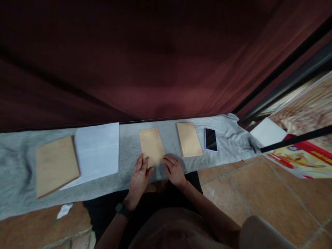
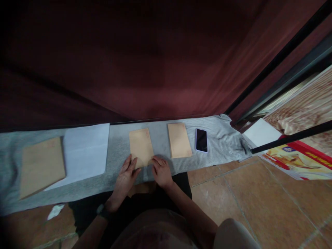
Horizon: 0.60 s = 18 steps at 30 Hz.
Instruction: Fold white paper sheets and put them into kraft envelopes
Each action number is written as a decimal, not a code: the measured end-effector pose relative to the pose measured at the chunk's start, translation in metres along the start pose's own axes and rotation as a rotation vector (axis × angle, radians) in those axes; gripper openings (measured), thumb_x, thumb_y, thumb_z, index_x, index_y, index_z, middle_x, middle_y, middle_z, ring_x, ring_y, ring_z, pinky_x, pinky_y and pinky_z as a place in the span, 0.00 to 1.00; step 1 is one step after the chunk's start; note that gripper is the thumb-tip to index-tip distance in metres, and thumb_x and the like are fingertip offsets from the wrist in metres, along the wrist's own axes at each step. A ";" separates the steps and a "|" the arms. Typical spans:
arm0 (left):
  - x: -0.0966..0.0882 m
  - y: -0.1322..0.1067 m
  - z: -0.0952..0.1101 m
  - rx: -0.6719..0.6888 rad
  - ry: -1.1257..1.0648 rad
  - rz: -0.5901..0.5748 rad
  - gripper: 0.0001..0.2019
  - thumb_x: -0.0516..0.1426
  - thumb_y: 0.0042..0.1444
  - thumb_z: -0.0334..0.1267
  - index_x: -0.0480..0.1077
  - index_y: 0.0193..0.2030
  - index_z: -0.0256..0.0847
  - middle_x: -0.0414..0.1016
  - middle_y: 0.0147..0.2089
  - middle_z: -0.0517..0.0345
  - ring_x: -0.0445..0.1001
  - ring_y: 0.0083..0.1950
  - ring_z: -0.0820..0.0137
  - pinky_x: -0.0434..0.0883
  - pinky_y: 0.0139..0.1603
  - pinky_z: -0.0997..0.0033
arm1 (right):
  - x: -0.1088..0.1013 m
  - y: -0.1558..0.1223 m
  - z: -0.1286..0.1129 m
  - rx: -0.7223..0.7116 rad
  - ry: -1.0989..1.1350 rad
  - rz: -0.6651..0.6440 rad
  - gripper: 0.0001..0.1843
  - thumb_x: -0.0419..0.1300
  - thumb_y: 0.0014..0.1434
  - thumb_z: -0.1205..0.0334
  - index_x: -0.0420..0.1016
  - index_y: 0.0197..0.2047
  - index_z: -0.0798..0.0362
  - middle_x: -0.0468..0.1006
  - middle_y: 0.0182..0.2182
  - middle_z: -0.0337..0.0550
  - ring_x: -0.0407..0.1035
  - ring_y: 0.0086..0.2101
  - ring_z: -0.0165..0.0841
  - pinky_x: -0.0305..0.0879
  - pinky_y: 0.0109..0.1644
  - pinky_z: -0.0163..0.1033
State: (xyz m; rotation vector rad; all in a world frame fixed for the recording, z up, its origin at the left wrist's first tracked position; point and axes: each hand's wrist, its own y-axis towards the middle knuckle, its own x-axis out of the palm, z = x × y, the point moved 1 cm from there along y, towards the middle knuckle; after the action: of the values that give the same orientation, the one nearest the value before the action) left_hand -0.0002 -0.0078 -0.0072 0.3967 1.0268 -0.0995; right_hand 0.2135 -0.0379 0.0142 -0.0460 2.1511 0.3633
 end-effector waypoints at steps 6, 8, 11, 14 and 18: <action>-0.006 0.006 0.021 -0.399 -0.464 0.074 0.25 0.60 0.62 0.47 0.72 0.64 0.42 0.74 0.66 0.43 0.74 0.65 0.53 0.71 0.66 0.51 | 0.006 0.009 -0.007 0.155 -0.001 0.048 0.20 0.56 0.68 0.69 0.75 0.61 0.49 0.77 0.61 0.47 0.71 0.57 0.42 0.66 0.60 0.49; -0.010 0.013 0.025 -0.549 -0.692 0.067 0.28 0.63 0.57 0.48 0.72 0.63 0.41 0.81 0.57 0.46 0.80 0.54 0.58 0.76 0.58 0.56 | 0.011 0.010 -0.010 0.200 0.026 0.087 0.21 0.56 0.67 0.70 0.75 0.61 0.50 0.78 0.59 0.48 0.71 0.57 0.43 0.67 0.61 0.50; -0.016 0.026 0.027 -0.683 -0.896 0.072 0.27 0.64 0.52 0.45 0.74 0.59 0.39 0.83 0.47 0.50 0.81 0.44 0.63 0.77 0.49 0.64 | 0.017 0.012 -0.012 0.220 0.061 0.126 0.23 0.57 0.65 0.71 0.75 0.61 0.51 0.78 0.58 0.50 0.71 0.56 0.43 0.67 0.62 0.50; -0.020 0.036 0.028 -0.688 -0.905 0.066 0.20 0.64 0.49 0.41 0.77 0.50 0.38 0.83 0.39 0.54 0.80 0.41 0.65 0.75 0.43 0.68 | 0.019 0.014 -0.011 0.226 0.071 0.147 0.25 0.57 0.63 0.72 0.74 0.62 0.51 0.78 0.57 0.51 0.71 0.56 0.43 0.68 0.61 0.51; -0.019 0.042 0.032 -0.678 -0.874 0.031 0.16 0.64 0.48 0.35 0.77 0.46 0.40 0.80 0.32 0.59 0.77 0.32 0.68 0.72 0.34 0.72 | 0.016 0.011 -0.012 0.228 0.077 0.141 0.26 0.56 0.63 0.72 0.73 0.63 0.53 0.78 0.58 0.52 0.71 0.56 0.44 0.68 0.62 0.53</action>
State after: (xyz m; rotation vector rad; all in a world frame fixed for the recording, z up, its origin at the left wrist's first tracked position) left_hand 0.0269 0.0174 0.0347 -0.2533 0.1487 0.1022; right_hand 0.1927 -0.0291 0.0103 0.2254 2.2657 0.1978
